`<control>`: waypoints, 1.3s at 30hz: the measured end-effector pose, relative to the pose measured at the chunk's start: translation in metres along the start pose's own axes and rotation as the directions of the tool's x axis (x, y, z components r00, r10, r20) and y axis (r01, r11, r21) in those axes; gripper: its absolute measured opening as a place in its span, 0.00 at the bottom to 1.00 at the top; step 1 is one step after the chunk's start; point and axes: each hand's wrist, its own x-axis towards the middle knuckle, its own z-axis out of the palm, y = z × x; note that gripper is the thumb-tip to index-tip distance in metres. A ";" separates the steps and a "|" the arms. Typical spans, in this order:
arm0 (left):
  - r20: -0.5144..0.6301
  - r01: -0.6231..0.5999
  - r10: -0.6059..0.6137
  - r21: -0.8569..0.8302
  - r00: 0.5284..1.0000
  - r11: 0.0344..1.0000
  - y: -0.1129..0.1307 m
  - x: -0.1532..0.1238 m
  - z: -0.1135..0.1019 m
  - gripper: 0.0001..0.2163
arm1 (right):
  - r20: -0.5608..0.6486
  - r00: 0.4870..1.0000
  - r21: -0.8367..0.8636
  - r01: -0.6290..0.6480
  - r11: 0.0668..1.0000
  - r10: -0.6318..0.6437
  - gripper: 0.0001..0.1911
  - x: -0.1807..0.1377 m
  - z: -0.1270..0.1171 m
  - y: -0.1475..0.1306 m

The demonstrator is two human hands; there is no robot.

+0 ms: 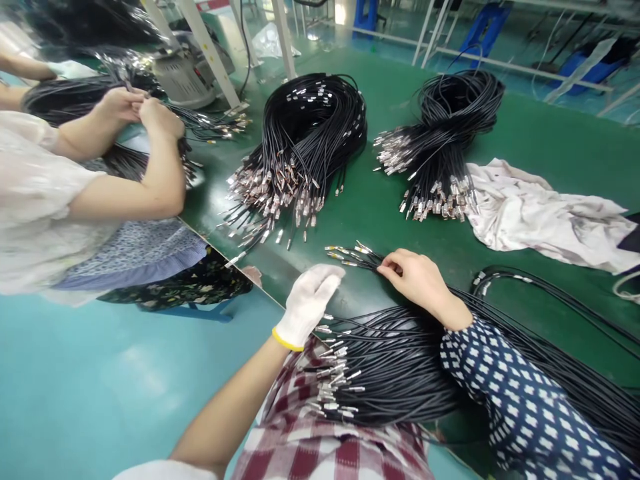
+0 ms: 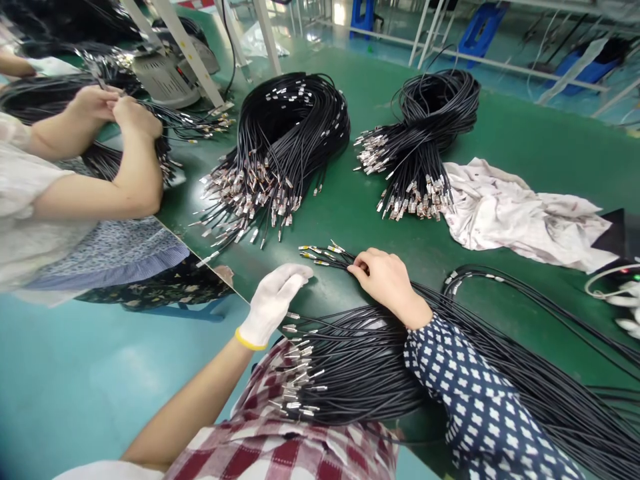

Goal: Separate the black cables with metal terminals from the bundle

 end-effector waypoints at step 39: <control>0.448 0.408 -0.260 -0.272 0.855 0.872 0.022 0.004 -0.040 0.15 | 0.129 0.975 0.799 0.005 0.602 -0.180 0.15 -0.017 0.025 -0.080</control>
